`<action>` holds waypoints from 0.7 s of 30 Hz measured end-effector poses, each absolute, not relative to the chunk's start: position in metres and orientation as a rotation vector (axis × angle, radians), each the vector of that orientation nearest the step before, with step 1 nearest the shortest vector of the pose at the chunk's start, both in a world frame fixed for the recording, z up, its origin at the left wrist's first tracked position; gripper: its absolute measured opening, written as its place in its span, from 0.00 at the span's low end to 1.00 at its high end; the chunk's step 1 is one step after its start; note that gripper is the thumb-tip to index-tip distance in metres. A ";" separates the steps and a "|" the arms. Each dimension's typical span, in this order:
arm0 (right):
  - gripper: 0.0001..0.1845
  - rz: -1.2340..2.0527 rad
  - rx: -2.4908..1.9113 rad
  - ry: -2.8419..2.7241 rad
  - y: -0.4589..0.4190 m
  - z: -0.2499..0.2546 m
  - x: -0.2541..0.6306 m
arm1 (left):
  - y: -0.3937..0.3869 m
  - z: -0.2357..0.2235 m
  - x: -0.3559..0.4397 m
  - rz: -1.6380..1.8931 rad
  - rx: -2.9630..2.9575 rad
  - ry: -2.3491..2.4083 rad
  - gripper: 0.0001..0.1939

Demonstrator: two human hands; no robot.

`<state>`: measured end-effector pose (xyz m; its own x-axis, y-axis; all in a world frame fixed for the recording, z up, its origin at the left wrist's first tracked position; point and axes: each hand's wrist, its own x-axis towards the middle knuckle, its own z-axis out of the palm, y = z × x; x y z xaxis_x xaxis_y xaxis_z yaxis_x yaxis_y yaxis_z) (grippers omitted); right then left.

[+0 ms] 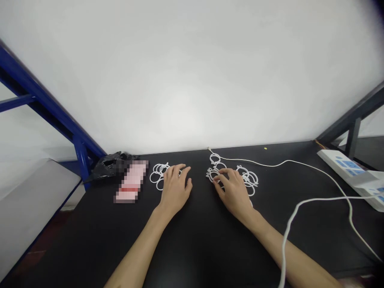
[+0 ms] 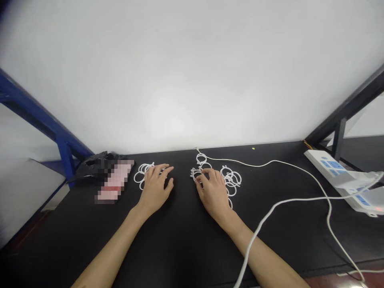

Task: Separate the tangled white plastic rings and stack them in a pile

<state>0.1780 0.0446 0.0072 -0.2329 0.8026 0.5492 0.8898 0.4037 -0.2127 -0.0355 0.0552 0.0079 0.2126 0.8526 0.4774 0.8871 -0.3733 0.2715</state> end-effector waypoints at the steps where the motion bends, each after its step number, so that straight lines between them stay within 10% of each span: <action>1: 0.07 -0.164 -1.394 -2.072 0.043 0.009 0.177 | 0.055 0.008 -0.034 -0.923 -2.470 -1.675 0.15; 21: 0.14 0.525 -1.192 -1.932 0.031 0.010 0.166 | 0.050 0.011 -0.025 -1.123 -2.881 -1.249 0.10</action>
<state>0.1665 0.0312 0.0097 -0.2465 0.8795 0.4071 0.5526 0.4726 -0.6865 -0.0246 0.0501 0.0108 0.4975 0.7055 0.5048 0.5765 -0.7037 0.4153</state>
